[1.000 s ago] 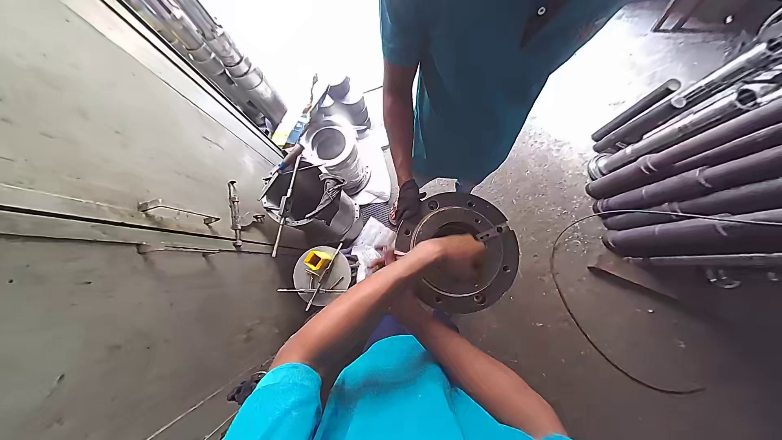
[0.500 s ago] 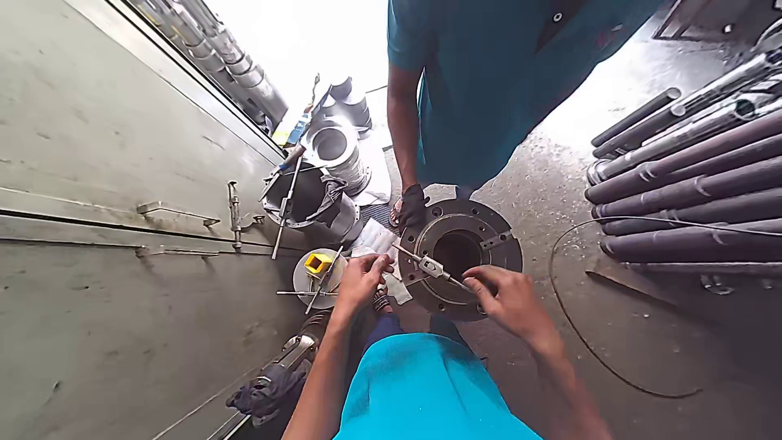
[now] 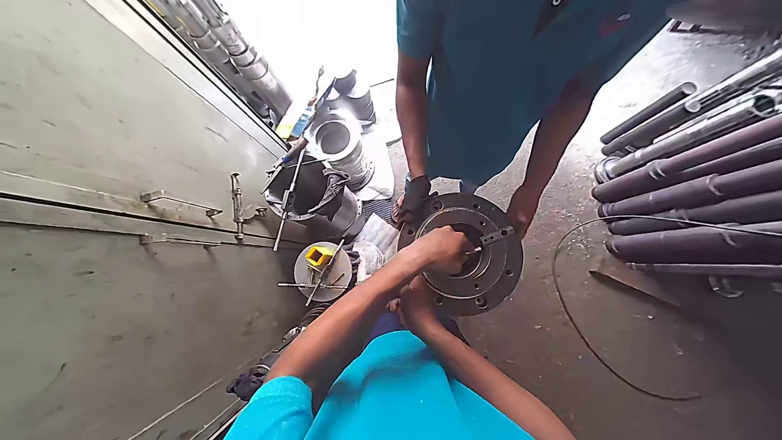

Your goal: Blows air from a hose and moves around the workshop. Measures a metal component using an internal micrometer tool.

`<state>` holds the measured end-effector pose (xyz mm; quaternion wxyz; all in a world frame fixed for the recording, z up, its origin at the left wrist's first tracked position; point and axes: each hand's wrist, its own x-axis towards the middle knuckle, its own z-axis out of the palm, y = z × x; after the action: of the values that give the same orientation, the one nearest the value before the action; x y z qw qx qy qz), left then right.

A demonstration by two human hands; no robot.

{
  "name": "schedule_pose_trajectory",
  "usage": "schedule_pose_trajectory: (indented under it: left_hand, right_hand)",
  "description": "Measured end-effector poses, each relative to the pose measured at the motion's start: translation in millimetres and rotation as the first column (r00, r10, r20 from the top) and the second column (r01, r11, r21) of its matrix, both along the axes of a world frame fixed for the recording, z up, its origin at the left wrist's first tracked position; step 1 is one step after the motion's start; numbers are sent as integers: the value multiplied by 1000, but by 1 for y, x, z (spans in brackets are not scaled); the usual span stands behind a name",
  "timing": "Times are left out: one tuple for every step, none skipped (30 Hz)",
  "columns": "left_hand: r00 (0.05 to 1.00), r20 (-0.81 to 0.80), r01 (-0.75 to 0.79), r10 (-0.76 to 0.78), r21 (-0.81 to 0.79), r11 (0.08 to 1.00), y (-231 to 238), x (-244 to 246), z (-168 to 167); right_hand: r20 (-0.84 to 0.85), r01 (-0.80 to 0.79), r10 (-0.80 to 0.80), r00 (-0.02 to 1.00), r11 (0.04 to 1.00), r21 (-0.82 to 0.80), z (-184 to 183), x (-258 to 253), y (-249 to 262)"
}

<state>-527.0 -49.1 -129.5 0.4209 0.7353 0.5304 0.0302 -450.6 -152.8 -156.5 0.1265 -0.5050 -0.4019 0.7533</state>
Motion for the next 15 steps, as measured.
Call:
schedule_pose_trajectory:
  left_hand:
    - [997,65,-36,30,81,996,-13,-11,-4]
    - [984,148,-126,103,157,979,-28,-25,-7]
    - [953,228,-241,197,185,953,-42,-40,-10]
    - [909,287,-362,302,187,913,-60,-55,-15]
    - [863,321,-457,389,169,873,-81,-67,-23]
    - [816,345,-531,464,128,838,-103,-75,-32]
    - [764,378,-587,522,72,807,-123,-78,-39]
    - [712,415,-628,566,14,778,-141,-74,-43]
    - [655,456,-665,603,-33,746,-157,-66,-46]
    - [593,496,-702,634,-67,709,-168,-55,-49]
    - [522,531,-747,667,-93,659,-175,-42,-53]
    - [437,568,-796,697,-116,594,-176,-31,-58]
    - [346,610,-837,713,-143,529,-174,-25,-64]
    - [266,653,-858,709,-175,483,-167,-25,-69]
    - [196,685,-864,701,-218,455,-160,-27,-72]
  right_hand:
    - [-42,-131,133,990,991,35,1,12,5]
    - [-72,-287,300,951,946,153,0,31,14]
    - [-30,-405,439,898,851,334,-1,50,28]
    - [43,-405,454,890,745,530,-1,67,39]
    - [101,-345,386,917,639,688,1,82,51]
    - [173,-292,267,948,512,808,3,96,68]
    - [254,-292,148,956,377,879,3,107,89]
    - [335,-347,91,938,276,896,2,116,111]
    - [408,-418,88,909,218,882,-2,121,130]
    - [467,-482,122,876,185,856,-9,124,145]
    - [519,-543,171,838,162,824,-16,125,154]
    - [557,-590,213,803,152,793,-21,126,158]
    - [581,-622,240,778,163,766,-24,126,155]
    - [600,-641,233,765,182,746,-24,127,148]
    - [624,-655,197,756,202,728,-22,131,136]
